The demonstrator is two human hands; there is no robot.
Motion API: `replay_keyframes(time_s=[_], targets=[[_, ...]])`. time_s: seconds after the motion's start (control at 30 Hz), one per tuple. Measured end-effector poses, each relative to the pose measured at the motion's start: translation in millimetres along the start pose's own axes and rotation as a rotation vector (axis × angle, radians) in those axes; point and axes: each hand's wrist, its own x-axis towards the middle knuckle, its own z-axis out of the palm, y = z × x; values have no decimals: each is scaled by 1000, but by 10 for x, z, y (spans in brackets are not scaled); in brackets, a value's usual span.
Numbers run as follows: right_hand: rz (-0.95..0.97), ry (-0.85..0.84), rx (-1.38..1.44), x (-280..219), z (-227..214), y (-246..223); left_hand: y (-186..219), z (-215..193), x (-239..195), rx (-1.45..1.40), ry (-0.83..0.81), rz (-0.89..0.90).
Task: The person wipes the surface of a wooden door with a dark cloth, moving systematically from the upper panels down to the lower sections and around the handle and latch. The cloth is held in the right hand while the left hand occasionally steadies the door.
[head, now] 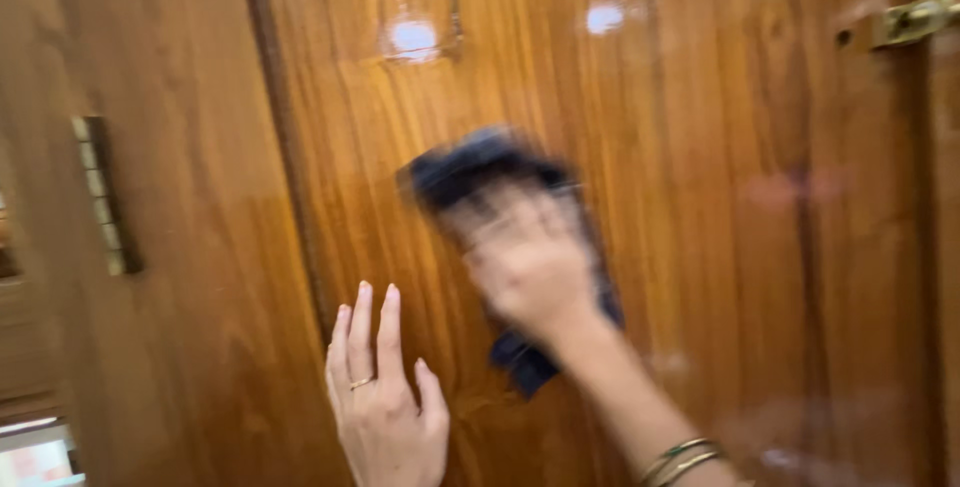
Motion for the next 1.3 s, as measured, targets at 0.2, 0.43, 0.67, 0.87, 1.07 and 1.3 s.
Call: replay_keyframes(time_s=[0.2,0.43,0.67,0.87,1.07,1.3], targets=[[568,216,-253,-558,-706,1424,77,124,-13,-21,-191,-36],[264,201,-181,-794,-173,757,269,80,30,-224,-161,-137],[-383,-190,228,-1435,181,-672,513,44,-17,-211,-59,-79],[-253,89,-129,-1398,-258,622,327,18,-76,-171,-147,42],[741,350,-399,-1774,-758,1617,200,99,-163,-115,-329,14],[569,230,-263,-1363,-412,825,261,486,-363,-132,-292,85]])
